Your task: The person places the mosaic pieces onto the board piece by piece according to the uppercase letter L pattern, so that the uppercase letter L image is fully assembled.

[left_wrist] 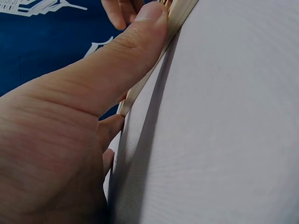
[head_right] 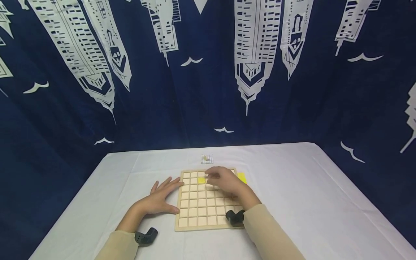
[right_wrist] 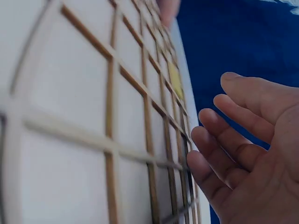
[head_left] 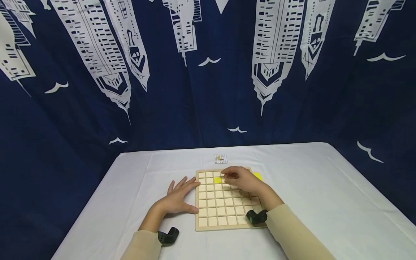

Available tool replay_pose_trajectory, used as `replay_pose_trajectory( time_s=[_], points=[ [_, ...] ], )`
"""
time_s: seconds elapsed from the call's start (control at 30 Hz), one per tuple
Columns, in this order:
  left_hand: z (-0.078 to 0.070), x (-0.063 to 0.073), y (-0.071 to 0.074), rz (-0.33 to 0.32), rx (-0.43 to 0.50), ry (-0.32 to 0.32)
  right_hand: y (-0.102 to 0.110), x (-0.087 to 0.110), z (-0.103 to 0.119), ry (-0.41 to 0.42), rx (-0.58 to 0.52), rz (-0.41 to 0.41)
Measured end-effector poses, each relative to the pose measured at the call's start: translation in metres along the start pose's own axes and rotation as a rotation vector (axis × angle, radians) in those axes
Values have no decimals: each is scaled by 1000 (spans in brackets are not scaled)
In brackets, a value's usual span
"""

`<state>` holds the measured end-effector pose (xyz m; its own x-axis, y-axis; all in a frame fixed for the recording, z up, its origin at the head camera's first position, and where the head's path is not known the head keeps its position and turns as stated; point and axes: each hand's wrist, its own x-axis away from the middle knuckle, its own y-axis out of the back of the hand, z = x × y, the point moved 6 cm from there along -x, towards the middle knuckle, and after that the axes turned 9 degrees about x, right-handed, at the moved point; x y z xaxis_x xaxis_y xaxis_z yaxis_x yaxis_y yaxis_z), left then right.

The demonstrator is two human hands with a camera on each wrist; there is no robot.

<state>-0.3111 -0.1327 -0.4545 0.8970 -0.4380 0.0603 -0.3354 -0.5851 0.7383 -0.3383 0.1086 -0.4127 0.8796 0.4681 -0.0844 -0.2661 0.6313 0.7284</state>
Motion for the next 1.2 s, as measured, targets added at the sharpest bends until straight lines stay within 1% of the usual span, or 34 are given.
replay_pose_trajectory(
  time_s=[0.1,0.3,0.47,0.6,0.83,0.97,1.13,1.2],
  points=[
    [0,1,0,-8,6,5,10,6,-7,-23,-22,-35],
    [-1,1,0,-7,5,-3,28,17,-26,-104,13,-143],
    [0,1,-2,3,-2,-6,40,25,-36,-139,22,-204],
    [-1,1,-1,-1,-6,-4,45,28,-45,-161,42,-211],
    [-3,2,0,9,8,-19,53,32,-62,-213,151,-239],
    [-3,2,1,-1,9,-20,57,34,-71,-245,197,-246],
    [0,1,0,-6,10,-8,59,38,-79,-266,229,-234],
    [-1,0,0,-3,5,-12,60,40,-80,-268,237,-234]
  ],
)
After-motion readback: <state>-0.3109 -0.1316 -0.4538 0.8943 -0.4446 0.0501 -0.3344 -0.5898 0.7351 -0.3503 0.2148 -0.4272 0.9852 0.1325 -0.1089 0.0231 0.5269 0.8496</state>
